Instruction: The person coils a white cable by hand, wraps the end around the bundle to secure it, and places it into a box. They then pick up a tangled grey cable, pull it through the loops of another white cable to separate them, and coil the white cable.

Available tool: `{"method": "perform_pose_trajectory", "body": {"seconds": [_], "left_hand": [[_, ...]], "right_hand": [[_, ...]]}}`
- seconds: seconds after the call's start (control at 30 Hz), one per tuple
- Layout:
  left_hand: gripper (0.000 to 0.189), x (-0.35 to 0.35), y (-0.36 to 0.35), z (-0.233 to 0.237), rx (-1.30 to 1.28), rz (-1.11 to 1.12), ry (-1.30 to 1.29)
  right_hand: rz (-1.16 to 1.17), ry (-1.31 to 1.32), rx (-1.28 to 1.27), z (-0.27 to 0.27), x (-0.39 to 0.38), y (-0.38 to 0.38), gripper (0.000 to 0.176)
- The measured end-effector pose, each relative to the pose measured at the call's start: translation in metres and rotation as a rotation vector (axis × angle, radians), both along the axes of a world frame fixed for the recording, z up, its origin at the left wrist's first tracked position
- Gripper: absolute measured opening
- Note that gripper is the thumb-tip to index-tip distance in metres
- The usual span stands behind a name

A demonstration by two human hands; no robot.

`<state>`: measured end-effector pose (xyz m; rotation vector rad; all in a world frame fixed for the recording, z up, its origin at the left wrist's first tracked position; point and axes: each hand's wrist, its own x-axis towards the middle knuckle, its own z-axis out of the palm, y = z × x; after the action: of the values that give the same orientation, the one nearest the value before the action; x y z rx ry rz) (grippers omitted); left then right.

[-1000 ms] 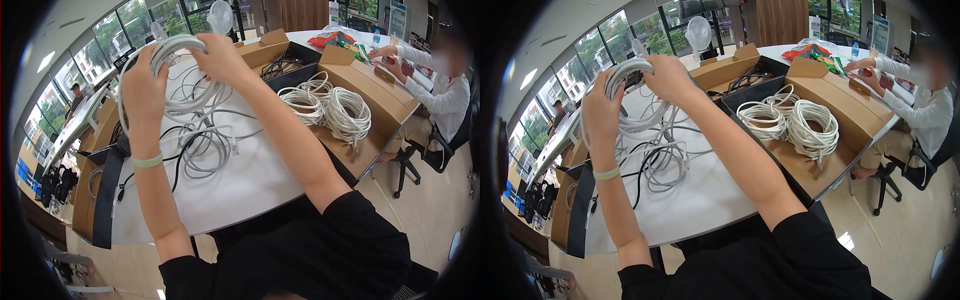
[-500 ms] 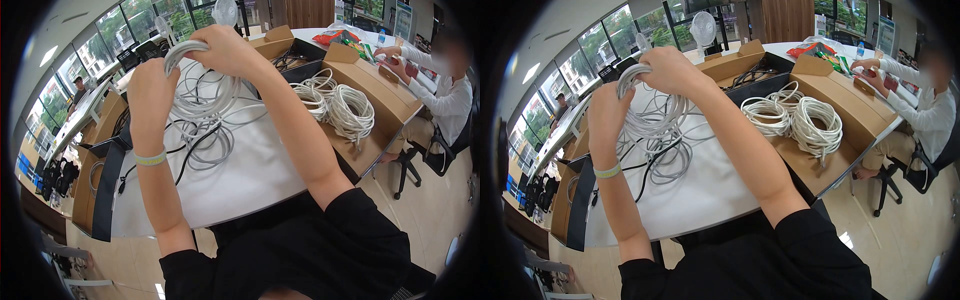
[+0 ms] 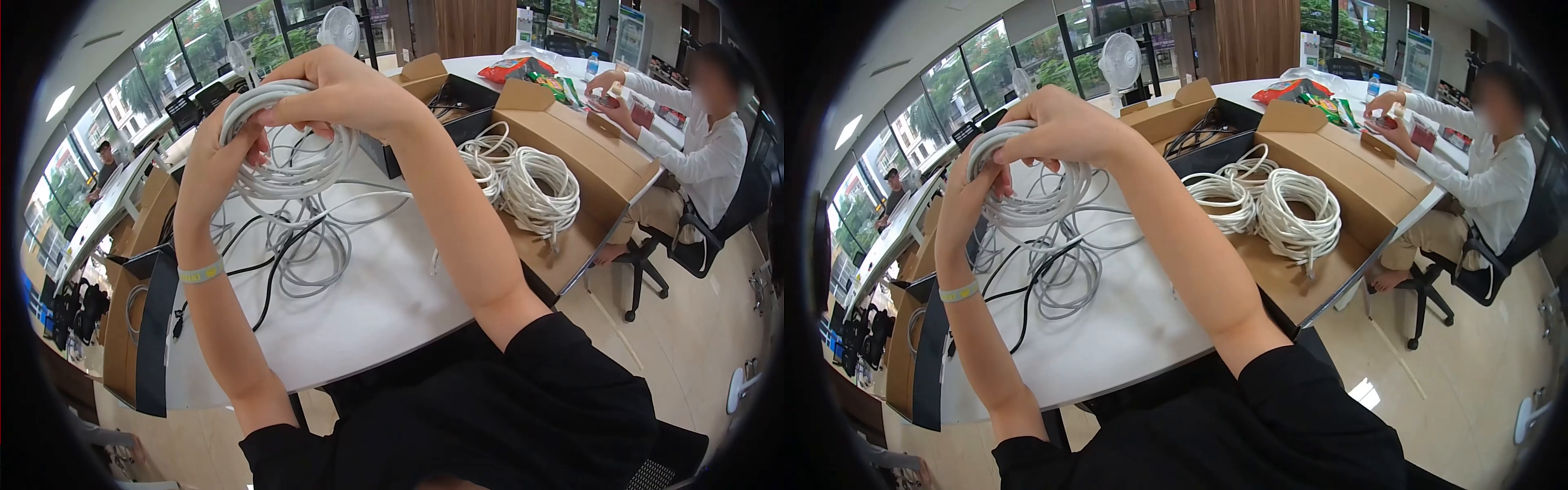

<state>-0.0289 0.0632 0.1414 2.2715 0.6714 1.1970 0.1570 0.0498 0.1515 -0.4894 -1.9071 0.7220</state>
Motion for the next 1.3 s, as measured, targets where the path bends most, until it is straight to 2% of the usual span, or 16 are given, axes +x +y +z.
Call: {"method": "perform_pose_trajectory", "body": {"seconds": [0.17, 0.27, 0.37, 0.43, 0.57, 0.63, 0.67, 0.73, 0.87, 0.93, 0.97, 1.03, 1.1, 1.17, 1.23, 1.3], "left_hand": [[0.021, 0.012, -0.008, -0.002, 0.112, -0.039, -0.049], [0.021, 0.014, -0.013, -0.003, 0.095, -0.008, -0.011], [0.022, 0.013, -0.015, 0.003, 0.036, 0.002, 0.07], [0.024, 0.01, -0.013, 0.004, -0.105, 0.005, 0.051], [0.024, -0.002, -0.002, 0.001, -0.275, -0.086, -0.011], [0.022, -0.007, -0.002, -0.002, -0.419, -0.214, -0.108], [0.022, -0.006, -0.002, -0.003, -0.421, -0.217, -0.109], [0.02, -0.004, -0.003, -0.005, -0.471, -0.365, -0.202], [0.015, 0.006, -0.004, -0.002, -0.576, -0.368, -0.378], [0.01, 0.004, 0.009, 0.0, -0.874, -0.633, -0.506], [0.007, 0.005, 0.011, -0.001, -0.85, -0.617, -0.546], [0.007, 0.003, 0.017, 0.0, -0.803, -0.627, -0.63], [0.014, -0.001, 0.018, 0.003, -0.772, -0.66, -0.799], [0.016, -0.011, 0.021, 0.008, -0.725, -0.718, -0.858], [0.018, -0.019, 0.024, 0.01, -0.682, -0.785, -0.917], [0.024, -0.027, 0.026, 0.008, -0.553, -0.779, -1.168]], "right_hand": [[0.105, -0.075, -0.064, 0.005, 0.01, -0.005, 0.023], [0.068, -0.113, -0.108, 0.004, 0.016, -0.007, 0.02], [0.132, -0.083, -0.138, 0.006, 0.013, -0.005, 0.022], [-0.014, 0.017, -0.073, 0.006, 0.006, -0.012, 0.033], [-0.122, -0.036, -0.054, 0.005, -0.006, -0.013, 0.046], [-0.29, -0.086, 0.02, 0.006, -0.008, -0.017, 0.049], [-0.293, -0.087, 0.019, 0.005, -0.007, -0.017, 0.049], [-0.209, 0.007, 0.021, 0.004, -0.006, -0.015, 0.049], [-0.203, 0.138, 0.017, 0.004, -0.002, -0.004, 0.052], [-0.453, 0.207, 0.315, 0.002, -0.003, 0.003, 0.057], [-0.452, 0.207, 0.314, 0.002, -0.004, 0.004, 0.057], [-0.539, 0.393, 0.367, 0.003, -0.008, 0.006, 0.052], [-0.508, 0.404, 0.34, 0.004, -0.01, 0.005, 0.054], [-0.485, 0.411, 0.324, 0.005, -0.013, 0.005, 0.057], [-0.425, 0.367, 0.306, -0.001, -0.02, 0.008, 0.067], [-0.482, 0.355, 0.375, -0.008, -0.034, 0.018, 0.067]]}}
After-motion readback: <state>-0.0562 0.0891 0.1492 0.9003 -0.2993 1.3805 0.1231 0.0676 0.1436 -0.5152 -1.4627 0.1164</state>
